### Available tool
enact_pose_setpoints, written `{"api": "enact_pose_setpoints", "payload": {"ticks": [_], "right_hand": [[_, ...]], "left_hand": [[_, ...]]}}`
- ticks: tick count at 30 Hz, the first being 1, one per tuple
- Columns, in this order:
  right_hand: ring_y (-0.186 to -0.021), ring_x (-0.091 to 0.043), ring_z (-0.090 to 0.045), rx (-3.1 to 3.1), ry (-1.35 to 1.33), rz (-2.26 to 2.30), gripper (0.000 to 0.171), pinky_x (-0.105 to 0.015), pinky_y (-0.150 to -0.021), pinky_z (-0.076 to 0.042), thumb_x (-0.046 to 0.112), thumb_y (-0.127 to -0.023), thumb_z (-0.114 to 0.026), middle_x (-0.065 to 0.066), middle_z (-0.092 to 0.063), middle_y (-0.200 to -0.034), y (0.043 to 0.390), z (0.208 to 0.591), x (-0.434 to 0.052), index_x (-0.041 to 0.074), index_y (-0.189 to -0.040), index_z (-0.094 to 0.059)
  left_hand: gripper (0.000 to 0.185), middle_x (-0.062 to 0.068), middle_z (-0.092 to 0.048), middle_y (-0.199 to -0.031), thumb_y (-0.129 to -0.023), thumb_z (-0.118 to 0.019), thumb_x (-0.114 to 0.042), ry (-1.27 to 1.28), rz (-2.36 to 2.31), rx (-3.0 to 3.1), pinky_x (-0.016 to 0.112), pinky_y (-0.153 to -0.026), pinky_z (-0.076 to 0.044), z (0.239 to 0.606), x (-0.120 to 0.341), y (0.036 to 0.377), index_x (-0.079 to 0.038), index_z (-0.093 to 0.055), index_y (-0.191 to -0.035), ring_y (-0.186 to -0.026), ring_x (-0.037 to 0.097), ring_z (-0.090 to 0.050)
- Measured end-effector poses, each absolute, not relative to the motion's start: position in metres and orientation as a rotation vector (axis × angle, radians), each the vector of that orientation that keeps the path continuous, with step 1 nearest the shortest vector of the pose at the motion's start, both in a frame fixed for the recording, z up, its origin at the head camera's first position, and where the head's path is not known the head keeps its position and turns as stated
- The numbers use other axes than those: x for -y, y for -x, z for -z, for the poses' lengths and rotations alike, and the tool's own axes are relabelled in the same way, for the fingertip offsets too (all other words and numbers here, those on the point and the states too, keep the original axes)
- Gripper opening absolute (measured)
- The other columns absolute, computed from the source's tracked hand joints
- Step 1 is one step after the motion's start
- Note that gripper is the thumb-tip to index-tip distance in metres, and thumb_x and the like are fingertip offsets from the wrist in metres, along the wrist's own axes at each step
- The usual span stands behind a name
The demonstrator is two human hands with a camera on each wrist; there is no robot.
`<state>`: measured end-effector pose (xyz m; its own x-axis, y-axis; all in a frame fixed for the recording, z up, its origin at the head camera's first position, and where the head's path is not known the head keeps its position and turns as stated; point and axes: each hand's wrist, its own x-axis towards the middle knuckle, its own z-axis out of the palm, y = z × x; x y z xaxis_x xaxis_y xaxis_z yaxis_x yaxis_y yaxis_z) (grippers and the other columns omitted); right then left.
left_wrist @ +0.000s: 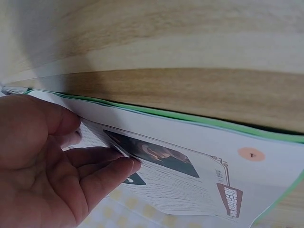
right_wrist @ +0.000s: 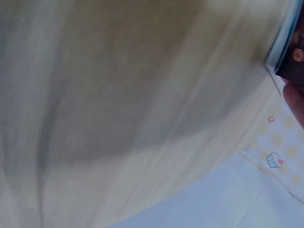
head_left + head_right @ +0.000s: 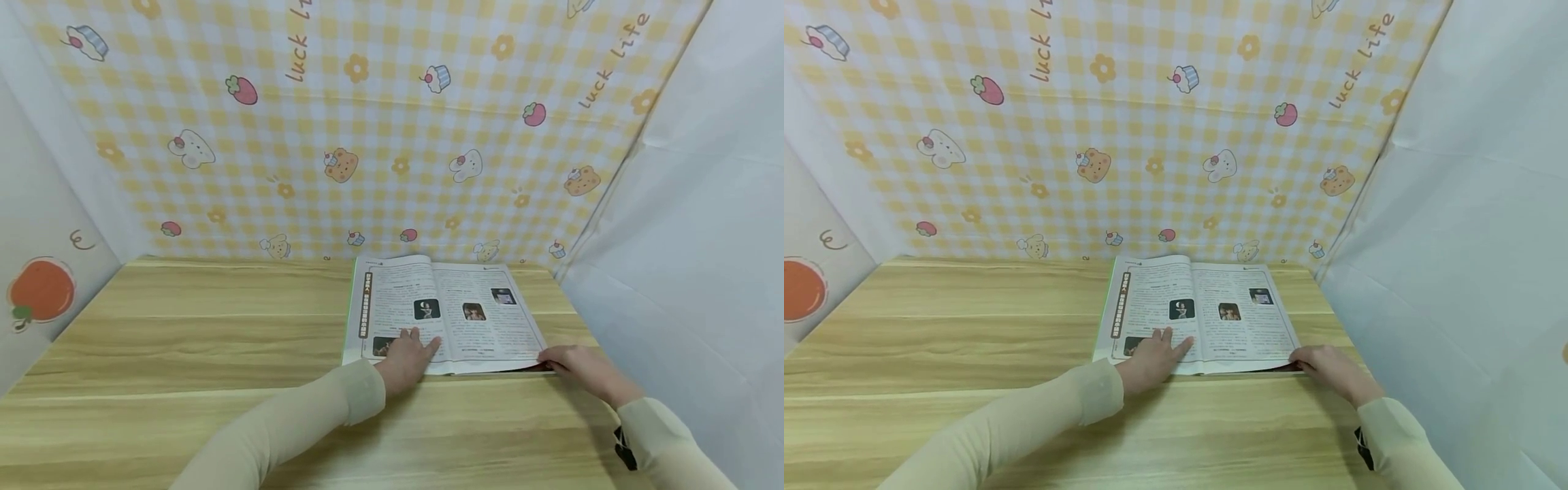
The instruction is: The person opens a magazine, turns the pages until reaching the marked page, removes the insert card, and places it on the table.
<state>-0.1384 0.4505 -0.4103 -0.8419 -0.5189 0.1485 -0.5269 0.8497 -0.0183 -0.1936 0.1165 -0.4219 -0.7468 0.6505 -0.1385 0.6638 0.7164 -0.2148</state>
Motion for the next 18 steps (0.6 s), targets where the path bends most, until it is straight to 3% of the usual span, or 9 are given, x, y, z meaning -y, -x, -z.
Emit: {"api": "enact_pose_setpoints", "payload": {"ticks": [9,15,17,18], "right_hand": [[-0.077,-0.021,-0.068,2.783,-0.72,-0.017,0.018,-0.034,-0.065,-0.055,-0.001,-0.075,-0.072,0.0,-0.071,-0.084,0.1342,0.4165,-0.4511,0.014,-0.084,-0.07],[-0.073,-0.021,-0.066,2.574,-0.735,-0.053,0.026,-0.035,-0.061,-0.053,-0.003,-0.066,-0.076,-0.001,-0.069,-0.082,0.1345,0.414,-0.4489,0.015,-0.082,-0.066],[-0.075,-0.024,-0.066,2.498,-0.745,-0.07,0.021,-0.037,-0.062,-0.053,0.002,-0.07,-0.074,-0.004,-0.069,-0.084,0.1347,0.4112,-0.4482,0.014,-0.084,-0.065],[-0.076,-0.026,-0.066,2.461,-0.748,-0.074,0.011,-0.039,-0.063,-0.053,0.009,-0.078,-0.071,-0.006,-0.07,-0.086,0.1349,0.4096,-0.4477,0.013,-0.085,-0.065]], "left_hand": [[0.053,0.017,-0.052,-0.135,-0.096,-0.048,-0.018,-1.112,0.406,-2.876,0.033,-0.074,-0.057,0.4238,-0.1165,0.1935,-0.03,-0.034,-0.146,-0.119,0.032,-0.055],[0.053,0.017,-0.052,-0.135,-0.097,-0.047,-0.018,-1.123,0.436,-2.88,0.033,-0.074,-0.057,0.4264,-0.117,0.1948,-0.029,-0.033,-0.147,-0.119,0.032,-0.055],[0.054,0.016,-0.052,-0.135,-0.096,-0.049,-0.017,-1.131,0.446,-2.881,0.033,-0.073,-0.057,0.4279,-0.1167,0.1956,-0.03,-0.033,-0.147,-0.119,0.031,-0.055],[0.055,0.016,-0.052,-0.135,-0.096,-0.049,-0.017,-1.135,0.448,-2.879,0.033,-0.073,-0.057,0.4283,-0.1166,0.1959,-0.03,-0.032,-0.147,-0.119,0.031,-0.055]]}}
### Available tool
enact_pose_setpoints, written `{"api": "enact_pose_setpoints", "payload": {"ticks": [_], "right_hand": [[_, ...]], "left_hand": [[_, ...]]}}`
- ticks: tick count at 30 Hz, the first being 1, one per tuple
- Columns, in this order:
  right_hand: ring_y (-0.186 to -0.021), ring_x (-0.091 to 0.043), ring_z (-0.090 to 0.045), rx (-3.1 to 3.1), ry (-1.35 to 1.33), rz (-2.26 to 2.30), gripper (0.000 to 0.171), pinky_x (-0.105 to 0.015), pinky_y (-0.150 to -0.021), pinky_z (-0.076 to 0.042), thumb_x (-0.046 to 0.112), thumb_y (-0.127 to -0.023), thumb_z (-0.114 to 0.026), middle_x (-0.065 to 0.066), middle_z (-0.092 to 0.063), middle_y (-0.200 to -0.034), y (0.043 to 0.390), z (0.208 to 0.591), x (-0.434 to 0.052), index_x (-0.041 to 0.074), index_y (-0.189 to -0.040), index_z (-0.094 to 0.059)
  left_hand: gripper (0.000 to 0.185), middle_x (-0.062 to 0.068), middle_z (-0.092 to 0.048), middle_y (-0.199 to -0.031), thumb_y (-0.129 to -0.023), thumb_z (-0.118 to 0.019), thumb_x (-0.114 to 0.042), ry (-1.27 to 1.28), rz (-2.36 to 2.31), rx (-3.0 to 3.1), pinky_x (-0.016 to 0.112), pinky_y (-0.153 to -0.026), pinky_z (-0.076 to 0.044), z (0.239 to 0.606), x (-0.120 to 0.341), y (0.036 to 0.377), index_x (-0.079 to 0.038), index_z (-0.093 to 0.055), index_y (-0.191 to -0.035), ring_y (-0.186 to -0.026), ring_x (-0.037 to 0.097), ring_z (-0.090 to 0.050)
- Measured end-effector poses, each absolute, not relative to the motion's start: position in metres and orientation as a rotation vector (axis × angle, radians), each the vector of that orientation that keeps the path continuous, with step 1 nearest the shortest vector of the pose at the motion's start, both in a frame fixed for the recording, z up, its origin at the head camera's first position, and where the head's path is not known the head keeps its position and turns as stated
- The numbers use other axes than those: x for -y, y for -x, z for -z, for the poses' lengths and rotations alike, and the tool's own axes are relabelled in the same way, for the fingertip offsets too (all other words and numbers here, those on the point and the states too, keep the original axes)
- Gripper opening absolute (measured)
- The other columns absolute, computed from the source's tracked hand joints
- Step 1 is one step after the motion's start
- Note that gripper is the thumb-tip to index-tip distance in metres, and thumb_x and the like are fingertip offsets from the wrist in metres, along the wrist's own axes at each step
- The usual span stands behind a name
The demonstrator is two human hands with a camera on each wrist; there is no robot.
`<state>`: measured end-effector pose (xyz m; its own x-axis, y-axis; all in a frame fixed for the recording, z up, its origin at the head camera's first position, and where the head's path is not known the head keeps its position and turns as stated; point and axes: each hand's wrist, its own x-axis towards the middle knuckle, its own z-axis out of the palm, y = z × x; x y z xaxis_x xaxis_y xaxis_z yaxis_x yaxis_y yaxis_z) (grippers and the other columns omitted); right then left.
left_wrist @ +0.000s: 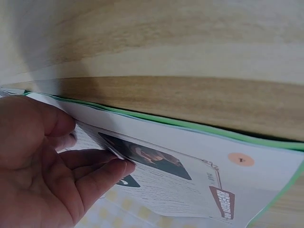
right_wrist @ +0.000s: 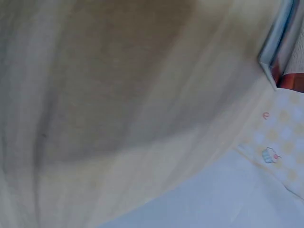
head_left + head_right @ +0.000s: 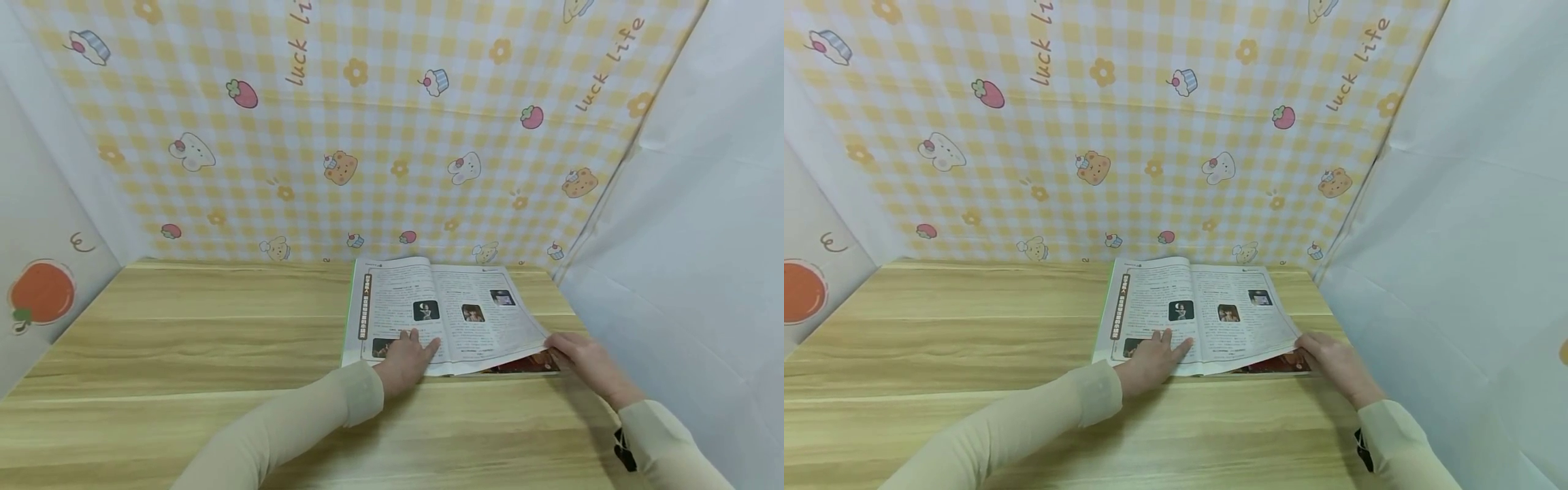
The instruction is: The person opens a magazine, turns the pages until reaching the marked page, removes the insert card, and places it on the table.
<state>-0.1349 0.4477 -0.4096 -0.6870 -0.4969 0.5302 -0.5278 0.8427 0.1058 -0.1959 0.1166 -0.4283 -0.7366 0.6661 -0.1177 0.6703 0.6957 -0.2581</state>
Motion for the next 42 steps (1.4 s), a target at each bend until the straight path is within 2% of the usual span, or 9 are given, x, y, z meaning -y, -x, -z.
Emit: {"api": "enact_pose_setpoints", "payload": {"ticks": [1,3,6,15,18,22,27,37,42], "right_hand": [[-0.078,-0.029,-0.067,2.421,-0.756,-0.072,0.004,-0.04,-0.063,-0.054,0.015,-0.085,-0.065,-0.008,-0.07,-0.088,0.135,0.407,-0.447,0.012,-0.087,-0.065],[-0.08,-0.031,-0.066,2.349,-0.76,-0.051,0.026,-0.042,-0.063,-0.053,0.029,-0.096,-0.048,-0.011,-0.069,-0.093,0.136,0.404,-0.445,0.011,-0.089,-0.065],[-0.082,-0.032,-0.066,2.246,-0.792,-0.015,0.051,-0.041,-0.061,-0.053,0.038,-0.101,-0.027,-0.014,-0.068,-0.096,0.139,0.396,-0.441,0.008,-0.091,-0.067],[-0.083,-0.031,-0.065,2.136,-0.847,0.009,0.047,-0.039,-0.066,-0.052,0.031,-0.103,-0.031,-0.014,-0.068,-0.098,0.143,0.376,-0.426,0.002,-0.094,-0.068],[-0.085,-0.029,-0.065,2.088,-0.864,0.012,0.044,-0.036,-0.069,-0.052,0.029,-0.102,-0.035,-0.013,-0.068,-0.099,0.145,0.372,-0.422,0.002,-0.094,-0.069],[-0.088,-0.028,-0.066,2.024,-0.886,-0.02,0.04,-0.026,-0.086,-0.049,0.027,-0.101,-0.04,-0.011,-0.07,-0.1,0.148,0.368,-0.417,0.002,-0.096,-0.07],[-0.087,-0.029,-0.066,1.996,-0.894,-0.077,0.038,-0.012,-0.103,-0.032,0.026,-0.1,-0.042,-0.011,-0.071,-0.099,0.148,0.362,-0.408,0.002,-0.095,-0.072],[-0.084,-0.031,-0.068,1.915,-0.93,-0.098,0.039,-0.017,-0.101,-0.038,0.027,-0.099,-0.046,-0.013,-0.072,-0.095,0.15,0.345,-0.385,0.001,-0.092,-0.074],[-0.085,-0.029,-0.068,1.911,-0.971,-0.075,0.034,-0.031,-0.082,-0.052,0.02,-0.1,-0.046,-0.012,-0.072,-0.096,0.152,0.338,-0.375,0.0,-0.094,-0.073]], "left_hand": [[0.055,0.016,-0.052,-0.135,-0.096,-0.049,-0.016,-1.137,0.445,-2.876,0.033,-0.073,-0.057,0.429,-0.116,0.196,-0.03,-0.032,-0.147,-0.119,0.031,-0.055],[0.056,0.017,-0.052,-0.135,-0.096,-0.049,-0.015,-1.147,0.434,-2.871,0.033,-0.073,-0.057,0.429,-0.115,0.197,-0.03,-0.031,-0.147,-0.119,0.032,-0.055],[0.056,0.017,-0.051,-0.136,-0.096,-0.05,-0.014,-1.156,0.406,-2.869,0.034,-0.073,-0.057,0.428,-0.114,0.197,-0.027,-0.032,-0.147,-0.118,0.033,-0.055],[0.048,0.012,-0.057,-0.128,-0.092,-0.055,-0.02,-1.165,0.382,-2.916,0.03,-0.073,-0.056,0.427,-0.11,0.197,-0.013,-0.046,-0.139,-0.108,0.025,-0.06],[0.05,0.011,-0.052,-0.132,-0.091,-0.056,-0.02,-1.155,0.385,-2.906,0.031,-0.077,-0.055,0.425,-0.108,0.195,-0.009,-0.046,-0.139,-0.112,0.024,-0.057],[0.049,0.011,-0.041,-0.144,-0.093,-0.051,-0.018,-1.136,0.314,-2.891,0.034,-0.093,-0.049,0.425,-0.107,0.194,-0.007,-0.042,-0.141,-0.125,0.027,-0.048],[0.048,0.009,-0.037,-0.148,-0.1,-0.041,-0.027,-1.164,0.302,-2.901,0.034,-0.102,-0.041,0.425,-0.108,0.195,-0.007,-0.038,-0.143,-0.131,0.025,-0.043],[0.063,0.011,-0.035,-0.149,-0.099,-0.033,-0.048,-1.225,0.153,-2.957,0.036,-0.107,-0.036,0.417,-0.111,0.196,-0.005,-0.034,-0.145,-0.136,0.027,-0.036],[0.072,0.014,-0.031,-0.151,-0.097,-0.034,-0.055,-1.288,0.064,-2.958,0.035,-0.11,-0.032,0.413,-0.121,0.196,-0.002,-0.03,-0.146,-0.139,0.027,-0.031]]}}
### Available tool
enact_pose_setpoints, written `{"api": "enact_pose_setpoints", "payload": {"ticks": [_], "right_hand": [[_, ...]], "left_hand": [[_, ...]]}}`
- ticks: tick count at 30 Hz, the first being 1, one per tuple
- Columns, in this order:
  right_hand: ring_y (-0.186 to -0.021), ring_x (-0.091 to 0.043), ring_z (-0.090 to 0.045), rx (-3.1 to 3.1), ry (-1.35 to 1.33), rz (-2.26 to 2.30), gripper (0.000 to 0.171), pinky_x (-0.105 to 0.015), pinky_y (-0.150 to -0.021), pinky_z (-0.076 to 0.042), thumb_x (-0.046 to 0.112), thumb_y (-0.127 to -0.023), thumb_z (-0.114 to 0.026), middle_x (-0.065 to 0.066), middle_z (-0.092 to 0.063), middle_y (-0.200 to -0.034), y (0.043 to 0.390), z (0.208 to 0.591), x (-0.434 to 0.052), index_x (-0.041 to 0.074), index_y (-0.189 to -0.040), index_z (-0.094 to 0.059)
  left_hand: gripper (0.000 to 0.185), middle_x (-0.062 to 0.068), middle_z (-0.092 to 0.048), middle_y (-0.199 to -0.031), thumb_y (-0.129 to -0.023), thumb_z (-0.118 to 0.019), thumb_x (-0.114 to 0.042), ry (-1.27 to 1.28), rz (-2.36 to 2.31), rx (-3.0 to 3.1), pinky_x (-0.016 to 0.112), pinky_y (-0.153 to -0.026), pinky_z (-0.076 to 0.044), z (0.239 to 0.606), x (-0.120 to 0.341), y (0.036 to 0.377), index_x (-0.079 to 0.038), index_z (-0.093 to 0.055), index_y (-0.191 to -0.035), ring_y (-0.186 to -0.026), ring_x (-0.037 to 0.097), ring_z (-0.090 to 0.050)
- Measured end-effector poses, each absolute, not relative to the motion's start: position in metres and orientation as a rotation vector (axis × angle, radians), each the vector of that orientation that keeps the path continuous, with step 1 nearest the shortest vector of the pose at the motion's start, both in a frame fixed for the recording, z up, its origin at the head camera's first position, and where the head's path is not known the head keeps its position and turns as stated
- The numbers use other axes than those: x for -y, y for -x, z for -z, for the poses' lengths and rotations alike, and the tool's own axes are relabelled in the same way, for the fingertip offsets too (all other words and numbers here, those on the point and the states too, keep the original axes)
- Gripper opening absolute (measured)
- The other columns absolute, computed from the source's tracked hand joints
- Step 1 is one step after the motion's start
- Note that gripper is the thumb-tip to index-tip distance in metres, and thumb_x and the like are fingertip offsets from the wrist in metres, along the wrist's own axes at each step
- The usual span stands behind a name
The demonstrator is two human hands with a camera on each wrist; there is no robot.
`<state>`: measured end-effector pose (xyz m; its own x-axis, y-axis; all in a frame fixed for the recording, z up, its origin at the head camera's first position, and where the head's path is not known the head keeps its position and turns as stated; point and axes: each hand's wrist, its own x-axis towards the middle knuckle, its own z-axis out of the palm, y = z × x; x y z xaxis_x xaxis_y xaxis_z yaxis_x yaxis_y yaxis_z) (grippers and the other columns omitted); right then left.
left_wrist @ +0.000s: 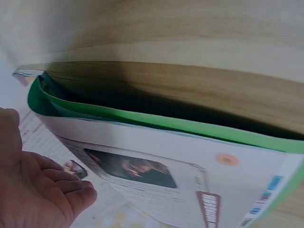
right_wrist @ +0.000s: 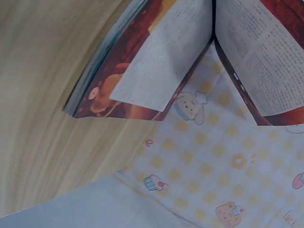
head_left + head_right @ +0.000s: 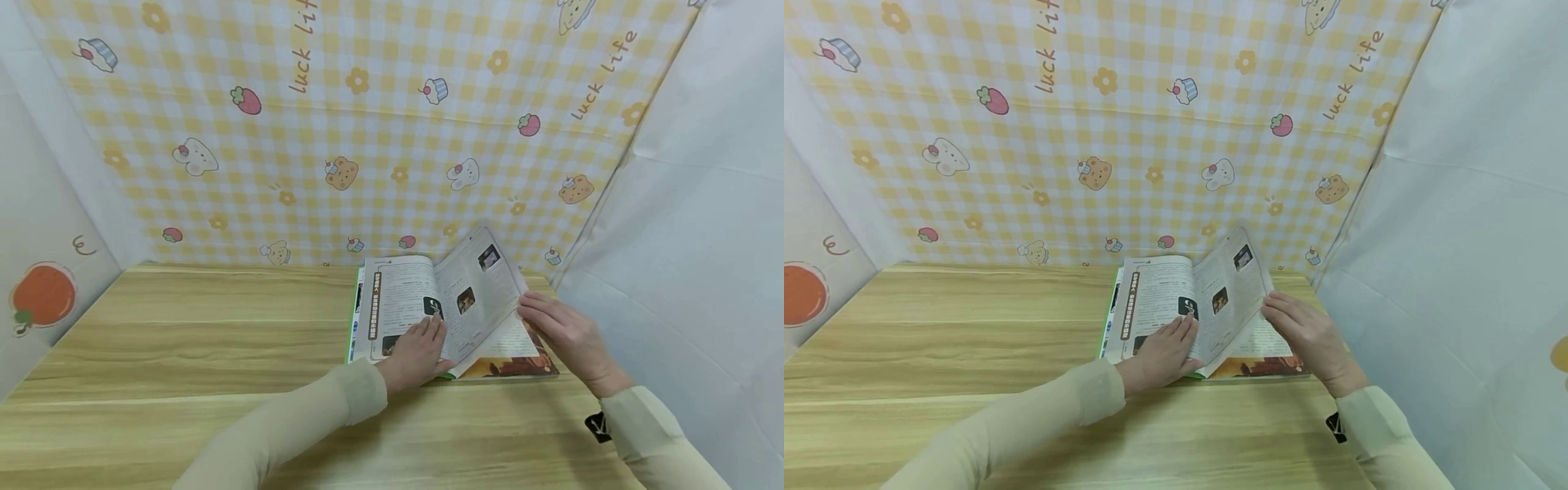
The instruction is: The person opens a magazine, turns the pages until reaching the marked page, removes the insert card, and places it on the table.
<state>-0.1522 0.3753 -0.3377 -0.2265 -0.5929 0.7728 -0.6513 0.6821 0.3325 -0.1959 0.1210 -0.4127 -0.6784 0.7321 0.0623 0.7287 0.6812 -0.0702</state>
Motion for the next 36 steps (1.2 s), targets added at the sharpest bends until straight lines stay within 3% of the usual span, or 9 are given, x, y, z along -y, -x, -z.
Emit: {"api": "enact_pose_setpoints", "payload": {"ticks": [3,7,21,28,32,36], "right_hand": [[-0.085,-0.029,-0.068,1.891,-1.003,-0.069,0.032,-0.038,-0.072,-0.052,0.018,-0.099,-0.047,-0.012,-0.072,-0.096,0.155,0.334,-0.369,0.0,-0.093,-0.073],[-0.084,-0.029,-0.069,1.858,-1.039,-0.066,0.032,-0.039,-0.069,-0.052,0.018,-0.099,-0.048,-0.012,-0.072,-0.095,0.157,0.331,-0.359,0.0,-0.093,-0.073],[-0.089,-0.027,-0.068,1.845,-1.135,0.02,0.03,-0.036,-0.073,-0.053,0.016,-0.099,-0.046,-0.012,-0.071,-0.096,0.161,0.322,-0.341,0.001,-0.095,-0.071],[-0.09,-0.027,-0.067,1.85,-1.107,0.067,0.031,-0.036,-0.073,-0.054,0.015,-0.1,-0.044,-0.012,-0.07,-0.098,0.162,0.322,-0.337,0.001,-0.095,-0.071],[-0.1,-0.026,-0.066,1.858,-1.086,0.07,0.031,-0.031,-0.085,-0.051,0.016,-0.101,-0.042,-0.012,-0.069,-0.107,0.16,0.325,-0.339,0.001,-0.104,-0.069],[-0.117,-0.021,-0.057,1.917,-1.05,-0.017,0.033,-0.022,-0.104,-0.037,0.019,-0.101,-0.042,-0.014,-0.066,-0.115,0.157,0.33,-0.346,0.0,-0.112,-0.066]], "left_hand": [[0.076,0.015,-0.031,-0.151,-0.096,-0.034,-0.058,1.233,-0.034,2.768,0.033,-0.11,-0.032,0.409,-0.128,0.193,-0.001,-0.029,-0.146,-0.139,0.027,-0.032],[0.079,0.015,-0.034,-0.149,-0.095,-0.033,-0.06,1.212,0.018,2.724,0.031,-0.108,-0.035,0.404,-0.136,0.189,-0.001,-0.029,-0.146,-0.137,0.025,-0.035],[0.074,0.019,-0.027,-0.152,-0.099,-0.034,-0.05,1.138,0.313,2.614,0.03,-0.11,-0.031,0.375,-0.159,0.187,0.004,-0.02,-0.147,-0.139,0.025,-0.03],[0.058,0.019,-0.026,-0.152,-0.101,-0.036,-0.026,1.103,0.417,2.6,0.03,-0.109,-0.032,0.368,-0.155,0.186,0.004,-0.018,-0.148,-0.14,0.023,-0.029],[0.054,0.019,-0.027,-0.151,-0.101,-0.033,-0.018,1.09,0.513,2.587,0.03,-0.105,-0.038,0.369,-0.148,0.187,0.003,-0.018,-0.148,-0.137,0.023,-0.034],[0.054,0.016,-0.029,-0.151,-0.101,-0.031,-0.016,1.059,0.622,2.591,0.032,-0.097,-0.046,0.37,-0.142,0.189,0.002,-0.015,-0.149,-0.134,0.023,-0.039]]}}
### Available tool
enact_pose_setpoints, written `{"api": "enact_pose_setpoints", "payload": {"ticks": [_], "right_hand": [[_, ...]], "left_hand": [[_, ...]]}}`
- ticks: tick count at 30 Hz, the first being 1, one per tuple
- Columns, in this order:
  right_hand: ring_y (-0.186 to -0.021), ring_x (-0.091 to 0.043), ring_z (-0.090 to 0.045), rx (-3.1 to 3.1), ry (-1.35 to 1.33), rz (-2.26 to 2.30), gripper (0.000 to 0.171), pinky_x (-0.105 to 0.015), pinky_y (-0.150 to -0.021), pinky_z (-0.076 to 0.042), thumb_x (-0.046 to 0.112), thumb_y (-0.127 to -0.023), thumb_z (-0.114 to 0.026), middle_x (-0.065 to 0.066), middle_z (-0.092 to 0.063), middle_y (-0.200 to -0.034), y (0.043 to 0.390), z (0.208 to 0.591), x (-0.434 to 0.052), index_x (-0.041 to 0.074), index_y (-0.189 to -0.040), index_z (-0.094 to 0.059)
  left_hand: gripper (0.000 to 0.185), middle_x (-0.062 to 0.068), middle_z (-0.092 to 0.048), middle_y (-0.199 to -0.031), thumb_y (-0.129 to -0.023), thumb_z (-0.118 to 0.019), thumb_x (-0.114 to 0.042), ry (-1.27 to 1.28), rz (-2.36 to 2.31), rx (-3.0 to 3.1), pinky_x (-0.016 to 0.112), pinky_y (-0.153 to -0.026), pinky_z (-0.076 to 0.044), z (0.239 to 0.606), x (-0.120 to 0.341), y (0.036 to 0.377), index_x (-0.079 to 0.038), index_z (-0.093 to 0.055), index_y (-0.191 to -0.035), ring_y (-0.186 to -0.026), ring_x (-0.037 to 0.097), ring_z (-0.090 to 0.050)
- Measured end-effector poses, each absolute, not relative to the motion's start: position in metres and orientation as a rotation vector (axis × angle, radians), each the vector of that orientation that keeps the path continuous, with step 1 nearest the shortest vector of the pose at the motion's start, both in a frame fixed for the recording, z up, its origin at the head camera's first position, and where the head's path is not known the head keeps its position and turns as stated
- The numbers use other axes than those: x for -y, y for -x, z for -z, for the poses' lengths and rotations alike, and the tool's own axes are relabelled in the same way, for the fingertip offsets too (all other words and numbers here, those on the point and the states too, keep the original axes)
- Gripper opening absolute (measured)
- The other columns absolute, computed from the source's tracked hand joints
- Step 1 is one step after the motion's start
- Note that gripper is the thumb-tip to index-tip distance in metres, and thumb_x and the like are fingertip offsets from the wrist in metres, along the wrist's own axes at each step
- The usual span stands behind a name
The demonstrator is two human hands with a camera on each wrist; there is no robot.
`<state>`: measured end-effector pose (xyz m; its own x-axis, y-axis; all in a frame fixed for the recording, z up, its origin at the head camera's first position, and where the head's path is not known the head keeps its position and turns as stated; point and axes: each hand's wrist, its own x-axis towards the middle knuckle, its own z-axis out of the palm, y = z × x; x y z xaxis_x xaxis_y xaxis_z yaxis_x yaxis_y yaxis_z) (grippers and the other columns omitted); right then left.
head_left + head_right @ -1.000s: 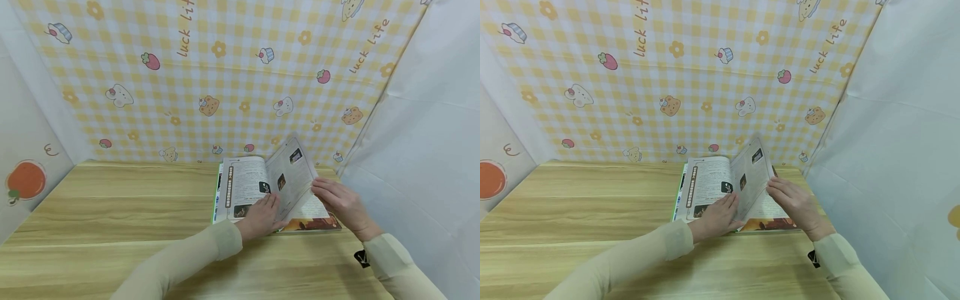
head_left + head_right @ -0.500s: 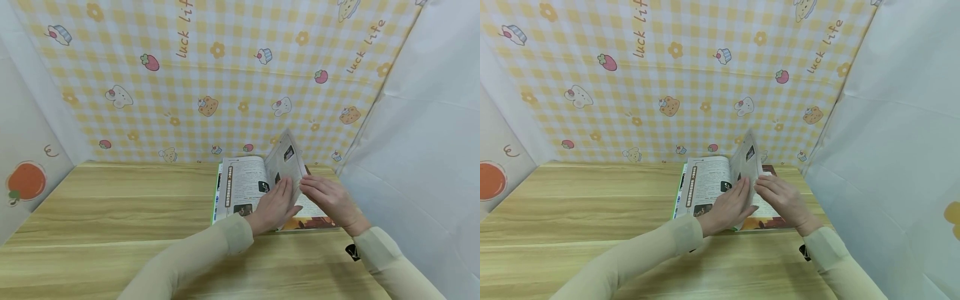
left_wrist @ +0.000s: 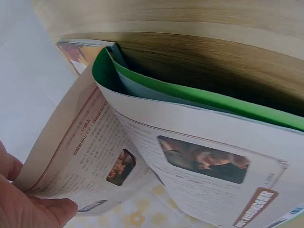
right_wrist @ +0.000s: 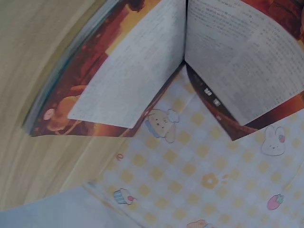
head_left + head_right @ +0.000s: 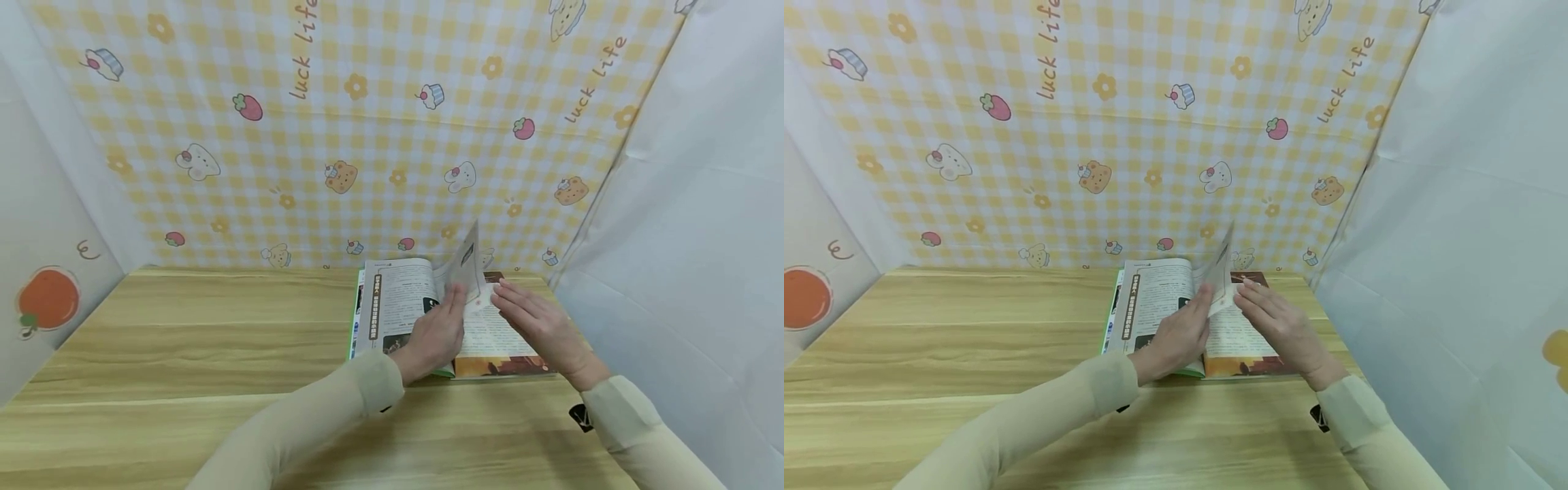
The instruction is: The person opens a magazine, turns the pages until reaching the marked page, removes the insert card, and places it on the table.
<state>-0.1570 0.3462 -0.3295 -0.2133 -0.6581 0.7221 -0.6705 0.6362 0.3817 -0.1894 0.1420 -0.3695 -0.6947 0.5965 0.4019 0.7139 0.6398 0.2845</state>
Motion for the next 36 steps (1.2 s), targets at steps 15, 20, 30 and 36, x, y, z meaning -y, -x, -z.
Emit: {"api": "enact_pose_setpoints", "payload": {"ticks": [15,20,30,36], "right_hand": [[-0.088,-0.028,-0.065,2.769,-0.731,-0.252,0.055,-0.041,-0.072,-0.053,0.007,-0.077,-0.075,-0.029,-0.054,-0.125,0.135,0.395,-0.412,-0.006,-0.126,-0.054],[-0.098,-0.035,-0.063,2.92,-0.626,-0.32,0.066,-0.048,-0.08,-0.05,0.027,-0.079,-0.075,-0.03,-0.05,-0.131,0.132,0.411,-0.432,-0.008,-0.129,-0.05],[-0.107,-0.035,-0.061,3.008,-0.634,-0.36,0.064,-0.046,-0.083,-0.05,0.038,-0.081,-0.071,-0.017,-0.062,-0.12,0.135,0.419,-0.448,-0.001,-0.128,-0.053],[-0.108,-0.04,-0.059,3.016,-0.702,-0.319,0.055,-0.049,-0.084,-0.049,0.028,-0.084,-0.07,-0.023,-0.059,-0.123,0.138,0.418,-0.449,-0.005,-0.125,-0.056]], "left_hand": [[0.061,0.013,-0.028,-0.152,-0.1,-0.039,-0.018,0.882,1.161,2.619,0.024,-0.04,-0.033,0.372,-0.11,0.202,-0.002,-0.008,-0.151,-0.047,0.013,-0.042],[0.062,0.011,-0.025,-0.153,-0.1,-0.04,-0.017,0.848,1.167,2.599,0.023,-0.041,-0.033,0.375,-0.096,0.205,-0.004,-0.006,-0.151,-0.052,0.019,-0.046],[0.074,0.009,-0.009,-0.158,-0.096,-0.046,-0.008,0.832,1.033,2.698,0.039,-0.11,-0.03,0.392,-0.072,0.209,-0.011,0.002,-0.152,-0.144,0.021,-0.014],[0.079,0.022,-0.009,-0.156,-0.086,-0.048,0.004,0.878,0.791,2.74,0.043,-0.113,-0.025,0.403,-0.06,0.208,0.0,-0.003,-0.15,-0.144,0.031,-0.014]]}}
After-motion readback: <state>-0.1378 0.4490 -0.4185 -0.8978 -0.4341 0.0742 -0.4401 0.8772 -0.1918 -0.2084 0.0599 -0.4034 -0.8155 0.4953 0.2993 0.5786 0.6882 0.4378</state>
